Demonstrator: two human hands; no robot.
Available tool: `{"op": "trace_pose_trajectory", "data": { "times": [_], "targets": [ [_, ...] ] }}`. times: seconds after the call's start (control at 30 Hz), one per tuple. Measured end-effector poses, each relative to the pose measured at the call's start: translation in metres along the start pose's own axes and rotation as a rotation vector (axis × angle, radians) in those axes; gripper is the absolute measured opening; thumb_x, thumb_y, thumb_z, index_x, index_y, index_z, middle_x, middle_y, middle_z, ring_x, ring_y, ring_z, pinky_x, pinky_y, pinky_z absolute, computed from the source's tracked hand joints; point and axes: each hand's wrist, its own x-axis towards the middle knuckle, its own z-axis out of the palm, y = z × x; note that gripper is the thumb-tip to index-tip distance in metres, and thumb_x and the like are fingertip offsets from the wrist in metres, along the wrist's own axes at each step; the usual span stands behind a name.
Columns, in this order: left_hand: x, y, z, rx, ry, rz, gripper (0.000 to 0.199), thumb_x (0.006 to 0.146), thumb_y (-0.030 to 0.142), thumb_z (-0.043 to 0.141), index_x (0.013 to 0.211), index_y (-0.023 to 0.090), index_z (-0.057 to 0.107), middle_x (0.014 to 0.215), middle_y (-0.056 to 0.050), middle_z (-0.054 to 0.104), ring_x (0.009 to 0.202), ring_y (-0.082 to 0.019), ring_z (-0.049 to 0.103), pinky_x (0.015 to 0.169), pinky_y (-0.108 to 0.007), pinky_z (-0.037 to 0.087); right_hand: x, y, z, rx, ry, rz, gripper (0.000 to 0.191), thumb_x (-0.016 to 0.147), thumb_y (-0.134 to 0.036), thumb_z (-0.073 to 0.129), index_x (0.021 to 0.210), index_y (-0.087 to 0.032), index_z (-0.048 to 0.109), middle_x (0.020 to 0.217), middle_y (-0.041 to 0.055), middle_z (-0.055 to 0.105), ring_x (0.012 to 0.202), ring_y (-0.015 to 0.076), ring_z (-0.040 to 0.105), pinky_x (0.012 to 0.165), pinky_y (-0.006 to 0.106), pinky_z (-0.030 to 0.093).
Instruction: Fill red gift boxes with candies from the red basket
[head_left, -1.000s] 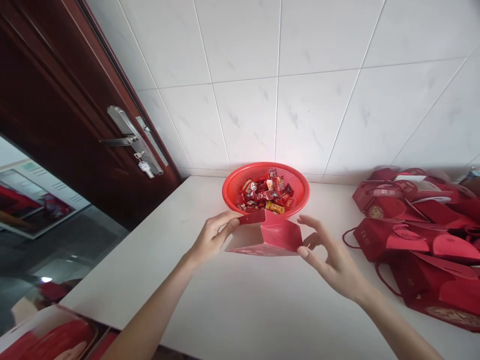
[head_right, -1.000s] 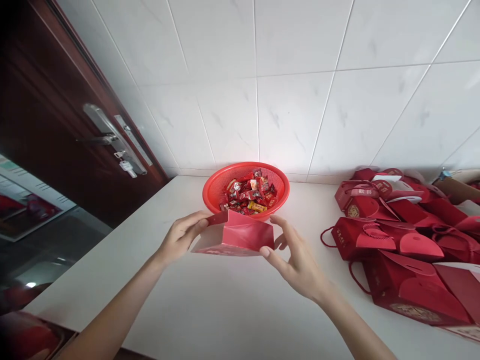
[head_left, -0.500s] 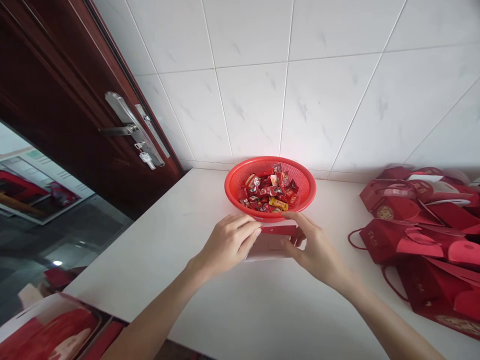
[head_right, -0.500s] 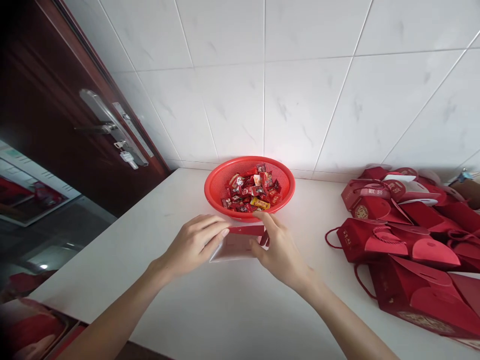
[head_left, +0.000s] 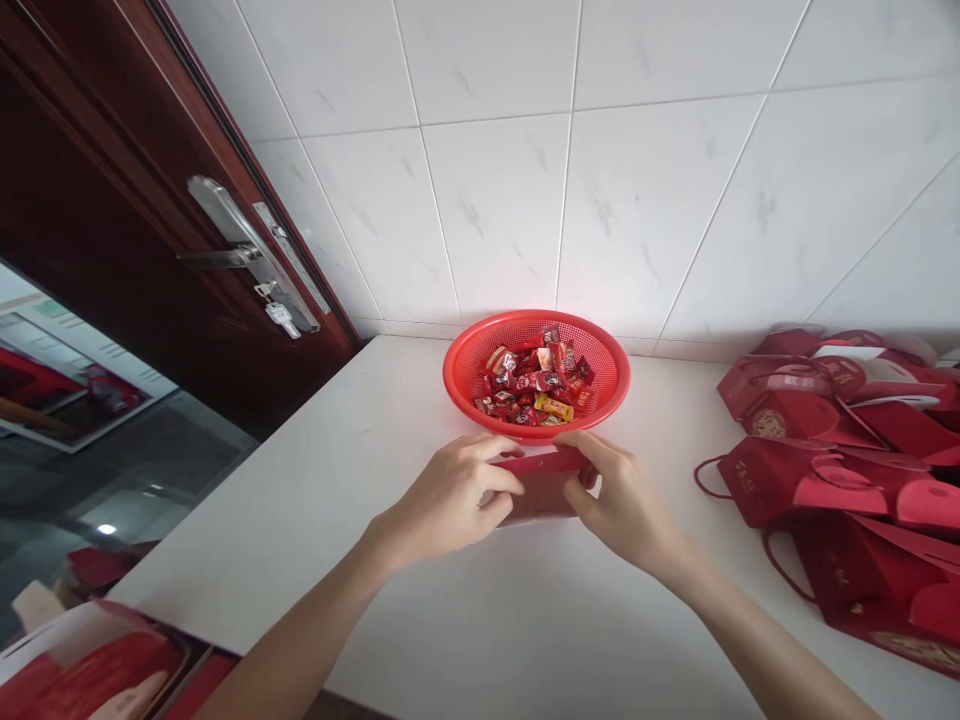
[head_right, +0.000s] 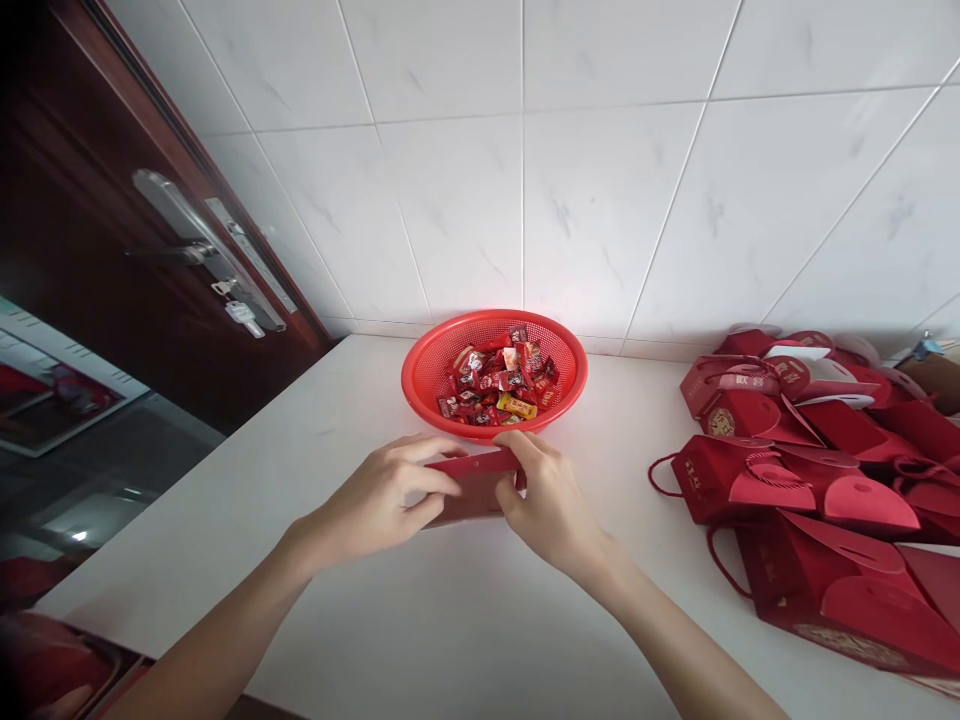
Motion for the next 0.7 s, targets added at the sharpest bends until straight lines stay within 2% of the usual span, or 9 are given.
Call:
{"op": "trace_pose_trajectory", "data": {
  "times": [0.1, 0.23, 0.3, 0.4, 0.5, 0.6, 0.7],
  "targets": [
    [0.004, 0.004, -0.006, 0.043, -0.066, 0.003, 0.041, 0.078, -0.001, 0.049, 0.075, 0.026, 0.080, 0.113, -0.001, 0.075, 0.088, -0.021, 0.070, 0.080, -0.034, 0.055, 0.005, -0.003, -0.001, 0.002, -0.031, 0.045, 0.034, 0.073, -0.009, 0.047, 0.099, -0.022, 0.066, 0.080, 0.0007, 0.072, 0.061, 0.0156, 0.059, 0.061, 0.027, 0.049],
    [0.007, 0.001, -0.009, 0.049, -0.059, -0.041, 0.046, 0.084, 0.000, 0.047, 0.093, 0.028, 0.082, 0.114, -0.003, 0.074, 0.090, -0.021, 0.070, 0.076, -0.032, 0.055, 0.011, -0.006, -0.005, 0.013, -0.067, 0.069, 0.033, 0.072, -0.008, 0.047, 0.096, -0.021, 0.067, 0.072, -0.0013, 0.068, 0.057, 0.0145, 0.056, 0.058, 0.026, 0.046],
    [0.009, -0.003, -0.008, -0.006, -0.039, -0.050, 0.048, 0.086, 0.000, 0.046, 0.100, 0.029, 0.081, 0.124, -0.002, 0.071, 0.088, -0.019, 0.071, 0.075, -0.030, 0.056, 0.014, -0.005, -0.008, 0.018, -0.063, 0.085, 0.033, 0.073, -0.008, 0.048, 0.097, -0.020, 0.067, 0.069, -0.0020, 0.066, 0.056, 0.0144, 0.056, 0.057, 0.026, 0.045],
    [0.012, -0.011, -0.005, -0.127, 0.040, -0.039, 0.048, 0.090, 0.003, 0.047, 0.114, 0.029, 0.078, 0.133, -0.003, 0.068, 0.096, -0.018, 0.072, 0.083, -0.028, 0.058, 0.017, -0.002, -0.010, 0.025, -0.095, 0.123, 0.035, 0.073, -0.008, 0.049, 0.101, -0.018, 0.067, 0.064, -0.0034, 0.064, 0.055, 0.0146, 0.057, 0.057, 0.026, 0.045],
    [0.016, -0.018, -0.001, -0.232, 0.081, -0.053, 0.042, 0.092, 0.008, 0.051, 0.121, 0.028, 0.075, 0.129, -0.003, 0.070, 0.108, -0.019, 0.071, 0.090, -0.029, 0.058, 0.019, 0.003, -0.009, 0.036, -0.122, 0.140, 0.039, 0.073, -0.008, 0.049, 0.106, -0.018, 0.067, 0.062, -0.0039, 0.063, 0.055, 0.0152, 0.058, 0.056, 0.026, 0.045],
    [0.019, -0.022, 0.001, -0.292, 0.059, -0.081, 0.038, 0.090, 0.011, 0.056, 0.120, 0.025, 0.075, 0.119, -0.003, 0.075, 0.106, -0.020, 0.071, 0.090, -0.029, 0.059, 0.019, 0.006, -0.008, 0.036, -0.120, 0.135, 0.040, 0.073, -0.009, 0.049, 0.108, -0.019, 0.065, 0.060, -0.0048, 0.061, 0.054, 0.0156, 0.058, 0.056, 0.026, 0.045],
    [0.020, -0.022, 0.002, -0.314, 0.049, -0.094, 0.039, 0.086, 0.012, 0.060, 0.122, 0.024, 0.072, 0.121, -0.004, 0.075, 0.107, -0.022, 0.071, 0.087, -0.030, 0.059, 0.021, 0.006, -0.009, 0.035, -0.124, 0.123, 0.036, 0.078, -0.013, 0.050, 0.110, -0.020, 0.064, 0.059, -0.0052, 0.060, 0.053, 0.0160, 0.057, 0.054, 0.027, 0.044]
  ]
}}
